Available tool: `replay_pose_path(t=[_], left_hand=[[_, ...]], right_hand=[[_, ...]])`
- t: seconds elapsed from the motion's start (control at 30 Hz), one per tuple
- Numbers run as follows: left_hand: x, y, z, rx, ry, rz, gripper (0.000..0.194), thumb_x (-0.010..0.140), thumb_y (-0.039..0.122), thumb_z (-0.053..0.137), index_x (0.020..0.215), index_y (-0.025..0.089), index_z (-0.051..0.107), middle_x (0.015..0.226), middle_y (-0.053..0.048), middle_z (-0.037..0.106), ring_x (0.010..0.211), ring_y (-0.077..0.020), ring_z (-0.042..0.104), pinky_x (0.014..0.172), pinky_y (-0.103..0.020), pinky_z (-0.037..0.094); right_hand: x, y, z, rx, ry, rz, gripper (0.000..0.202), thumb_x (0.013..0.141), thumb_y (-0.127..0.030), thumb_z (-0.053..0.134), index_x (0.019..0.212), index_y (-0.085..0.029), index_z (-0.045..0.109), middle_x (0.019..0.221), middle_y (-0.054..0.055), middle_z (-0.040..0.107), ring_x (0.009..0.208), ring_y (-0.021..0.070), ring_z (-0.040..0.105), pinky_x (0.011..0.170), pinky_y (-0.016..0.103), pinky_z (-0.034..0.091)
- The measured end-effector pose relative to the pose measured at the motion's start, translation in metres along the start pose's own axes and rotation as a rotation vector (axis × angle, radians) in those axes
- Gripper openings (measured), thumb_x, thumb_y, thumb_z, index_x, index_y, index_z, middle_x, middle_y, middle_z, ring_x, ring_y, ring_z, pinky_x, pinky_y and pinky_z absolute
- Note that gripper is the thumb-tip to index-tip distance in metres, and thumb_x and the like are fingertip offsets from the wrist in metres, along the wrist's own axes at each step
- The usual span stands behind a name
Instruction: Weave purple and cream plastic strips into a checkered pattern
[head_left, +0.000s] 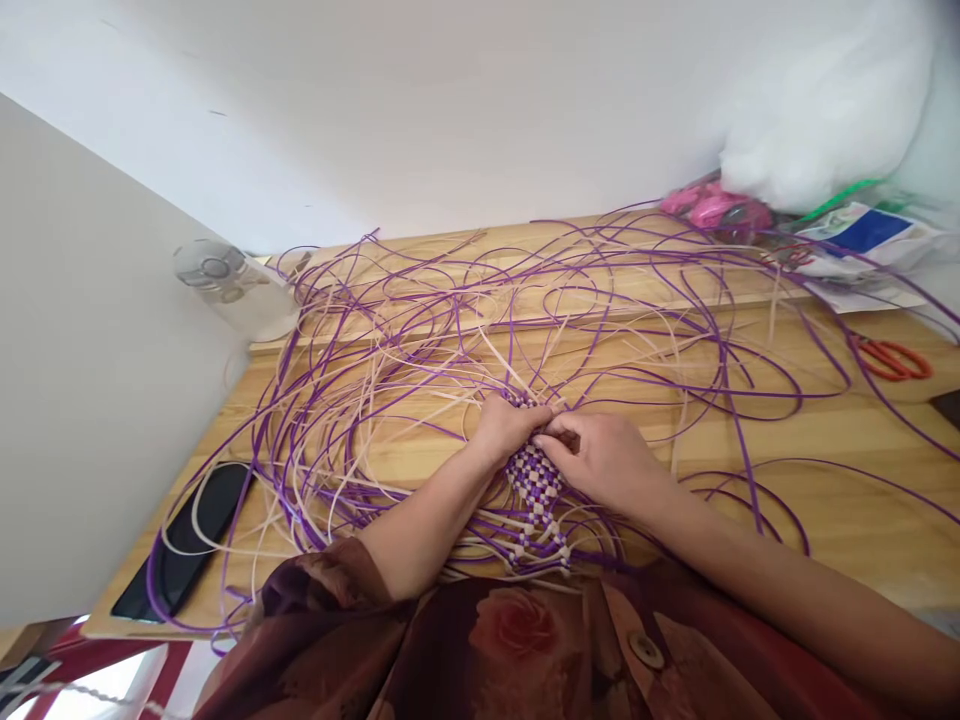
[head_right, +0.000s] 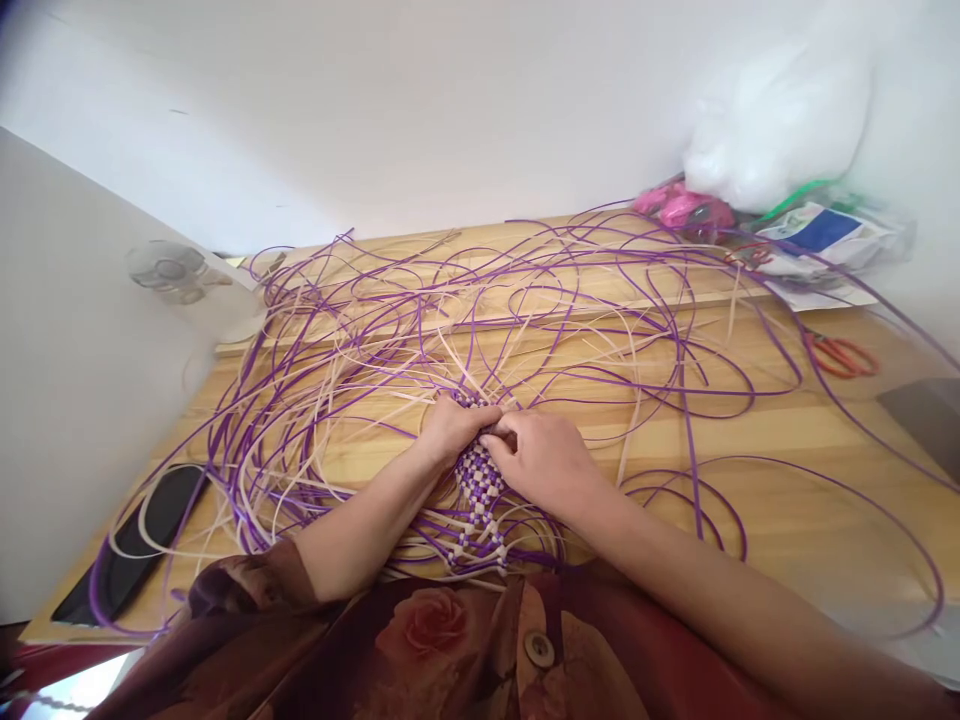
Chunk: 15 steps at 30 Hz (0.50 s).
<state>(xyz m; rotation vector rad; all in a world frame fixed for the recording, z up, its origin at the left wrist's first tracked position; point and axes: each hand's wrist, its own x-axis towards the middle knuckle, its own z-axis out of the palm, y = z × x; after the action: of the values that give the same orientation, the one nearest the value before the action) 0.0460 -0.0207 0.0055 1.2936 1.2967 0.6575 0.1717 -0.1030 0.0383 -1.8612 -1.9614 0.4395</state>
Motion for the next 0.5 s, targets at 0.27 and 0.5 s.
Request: replay_pose_path(t=[0.27,0.5], left_hand=[[0.006,-0.011,0.001,-0.045,-0.022,0.120,0.026,0.057,0.037,0.077,0.061,0.015,0.063,0.061,0.000,0.059,0.056,-0.0134,0.051,0.052,-0.025,0.038],[0.007,-0.007,-0.003,-0.021,-0.039,0.104,0.026,0.054,0.036,0.083,0.065,0.017,0.071,0.069,-0.004,0.068,0.067,-0.0196,0.060,0.057,-0.026,0.043]], right_hand=[[0.008,0.019,-0.003,0.294,-0.095,0.164,0.018,0.088,-0.031,0.047,0.082,-0.019,0.060,0.063,-0.001,0.061,0.055,0.0135,0.053,0.052,0.024,0.033],[-0.006,0.020,-0.038,-0.293,-0.050,-0.329,0.019,0.092,-0.017,0.048,0.100,-0.020,0.065,0.097,0.007,0.066,0.080,0.0171,0.061,0.062,0.026,0.035]])
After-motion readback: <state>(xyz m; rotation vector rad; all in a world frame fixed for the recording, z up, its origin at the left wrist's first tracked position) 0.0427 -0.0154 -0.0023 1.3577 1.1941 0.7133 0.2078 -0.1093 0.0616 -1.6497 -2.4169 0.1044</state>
